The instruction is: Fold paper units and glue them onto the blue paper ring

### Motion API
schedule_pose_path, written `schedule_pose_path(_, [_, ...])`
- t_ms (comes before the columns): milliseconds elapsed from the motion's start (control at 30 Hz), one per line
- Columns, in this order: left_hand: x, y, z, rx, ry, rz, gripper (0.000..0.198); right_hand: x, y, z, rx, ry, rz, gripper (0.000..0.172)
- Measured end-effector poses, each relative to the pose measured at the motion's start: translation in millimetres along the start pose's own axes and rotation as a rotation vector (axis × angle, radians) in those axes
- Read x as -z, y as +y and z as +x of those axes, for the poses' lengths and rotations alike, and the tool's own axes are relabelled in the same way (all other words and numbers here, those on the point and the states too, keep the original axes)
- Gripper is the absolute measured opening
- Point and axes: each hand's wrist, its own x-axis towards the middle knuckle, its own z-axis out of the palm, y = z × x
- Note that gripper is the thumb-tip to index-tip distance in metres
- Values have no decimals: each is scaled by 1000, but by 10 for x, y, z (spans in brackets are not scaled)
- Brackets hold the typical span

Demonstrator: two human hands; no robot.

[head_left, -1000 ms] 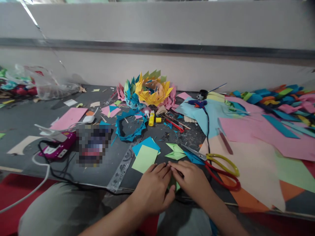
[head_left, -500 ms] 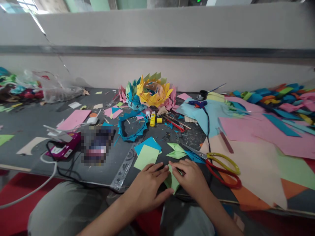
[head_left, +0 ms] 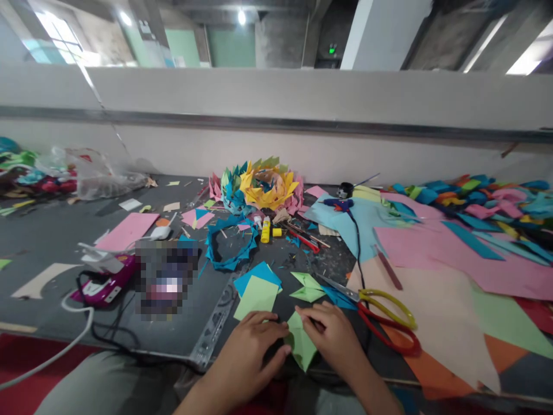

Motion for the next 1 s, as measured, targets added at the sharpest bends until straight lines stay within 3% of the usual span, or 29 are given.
schedule_pose_path(233, [20,-31,178,-67,-3,64,16,-58,67,-8,-10,-35,55,28])
schedule_pose_path(467, [-42,-142,137,-156,0,1,23,-23,79,-20,-37,-47,87,28])
schedule_pose_path(767, [-70,-136,169,-203,-31,53,31,35,64,-29,-58,-7,86,28])
schedule_pose_path(867, [-50,-133,175,-200,-53,54,37,53,69,-34,-77,-1,165,30])
schedule_pose_path(1000, [-81,-150,177,-204,-23,93,28,149,123,-120,-114,34,364,31])
